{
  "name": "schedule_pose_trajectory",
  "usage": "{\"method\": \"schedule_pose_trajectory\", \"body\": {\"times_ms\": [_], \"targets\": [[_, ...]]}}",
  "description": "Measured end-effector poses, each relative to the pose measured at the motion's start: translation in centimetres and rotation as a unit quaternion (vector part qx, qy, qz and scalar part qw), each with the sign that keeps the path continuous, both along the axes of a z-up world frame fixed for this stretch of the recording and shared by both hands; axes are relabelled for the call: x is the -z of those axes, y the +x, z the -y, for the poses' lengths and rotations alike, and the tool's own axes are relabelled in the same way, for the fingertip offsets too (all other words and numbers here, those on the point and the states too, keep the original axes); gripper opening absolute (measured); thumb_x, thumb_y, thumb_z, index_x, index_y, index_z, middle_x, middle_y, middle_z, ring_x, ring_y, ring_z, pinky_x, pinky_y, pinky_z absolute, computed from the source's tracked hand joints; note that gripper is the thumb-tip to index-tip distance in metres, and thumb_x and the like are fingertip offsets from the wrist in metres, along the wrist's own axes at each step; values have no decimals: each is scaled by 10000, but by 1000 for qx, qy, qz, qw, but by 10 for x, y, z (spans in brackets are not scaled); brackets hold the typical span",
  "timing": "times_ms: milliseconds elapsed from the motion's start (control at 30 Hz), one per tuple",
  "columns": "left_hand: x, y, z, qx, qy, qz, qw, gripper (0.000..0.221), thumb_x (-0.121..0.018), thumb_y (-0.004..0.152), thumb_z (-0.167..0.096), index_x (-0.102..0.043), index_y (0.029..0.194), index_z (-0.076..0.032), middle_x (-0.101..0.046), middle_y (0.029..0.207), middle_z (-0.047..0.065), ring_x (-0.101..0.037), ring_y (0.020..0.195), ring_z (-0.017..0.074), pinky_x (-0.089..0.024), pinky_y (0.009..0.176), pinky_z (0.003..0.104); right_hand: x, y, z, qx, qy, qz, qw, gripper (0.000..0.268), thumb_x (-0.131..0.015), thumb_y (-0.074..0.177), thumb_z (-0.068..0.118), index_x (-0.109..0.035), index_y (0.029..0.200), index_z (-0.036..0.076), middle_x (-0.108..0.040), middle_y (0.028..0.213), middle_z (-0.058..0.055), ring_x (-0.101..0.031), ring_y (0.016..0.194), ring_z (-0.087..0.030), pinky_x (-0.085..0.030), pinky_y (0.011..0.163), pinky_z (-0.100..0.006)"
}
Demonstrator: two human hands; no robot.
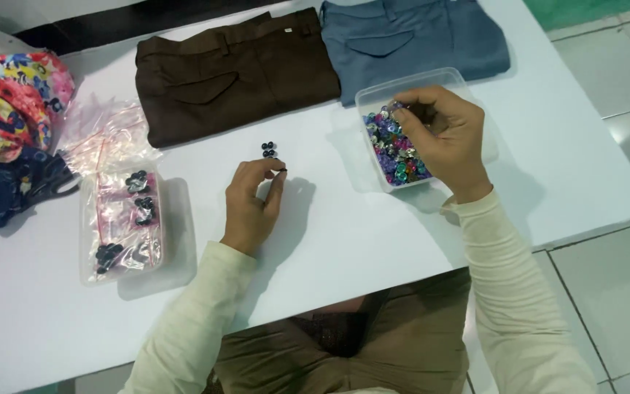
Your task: Sorting small black buttons from a container of colorful buttons and arranging them on a table
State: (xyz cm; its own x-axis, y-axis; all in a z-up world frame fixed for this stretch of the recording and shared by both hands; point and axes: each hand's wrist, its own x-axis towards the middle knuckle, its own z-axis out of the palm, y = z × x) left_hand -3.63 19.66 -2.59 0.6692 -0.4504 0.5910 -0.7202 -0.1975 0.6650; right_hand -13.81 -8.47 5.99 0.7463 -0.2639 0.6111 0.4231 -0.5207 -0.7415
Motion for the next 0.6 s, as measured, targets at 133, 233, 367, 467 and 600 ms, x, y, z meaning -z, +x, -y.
{"method": "schedule_pose_trajectory", "body": {"times_ms": [133, 233, 367, 467, 600], "targets": [[4, -6, 1, -3, 18, -7, 1000, 198, -681, 979, -8, -647, 1145, -111, -696, 1045, 13, -619, 878, 187, -534, 817, 323, 4, 2, 0, -27, 34, -19, 999, 138, -712, 1018, -27, -681, 1150, -49, -717, 1056, -154, -699, 994, -217, -607, 894, -282], [-2, -6, 0, 12, 16, -8, 1000, 177, -673, 977, 8, -648, 1121, -91, -704, 1042, 28, -626, 883, 186, -545, 796, 312, -2, 2, 7, 5, -7, -29, 1000, 130, -708, 1034, 3, -694, 1155, -42, -709, 1010, -134, -655, 916, -197, -570, 827, -281], [-12, -10, 9, 17, 23, 33, 999, 129, -644, 994, -2, -660, 1107, -61, -684, 1021, 52, -600, 906, 222, -532, 806, 336, -6, -7, 34, 56, -132, -82, 986, 186, -693, 1024, -59, -713, 1208, -51, -643, 970, -125, -535, 752, -148, -473, 820, -316], [-27, -15, 39, 63, 26, 84, 994, 124, -610, 1019, 1, -662, 1127, -29, -681, 1068, 109, -622, 1001, 287, -510, 885, 399, -6, -11, 52, 87, -161, -221, 958, 238, -664, 985, 40, -744, 1199, -23, -676, 1019, -135, -621, 820, -211, -533, 901, -385], [-60, -29, 101, 162, 74, 84, 980, 76, -622, 1030, -77, -642, 1101, -56, -665, 1031, 101, -577, 988, 316, -442, 892, 436, -18, -15, 62, 98, -178, -467, 860, 347, -503, 919, 82, -793, 1109, 61, -769, 1122, -94, -697, 1008, -248, -536, 819, -401]]}}
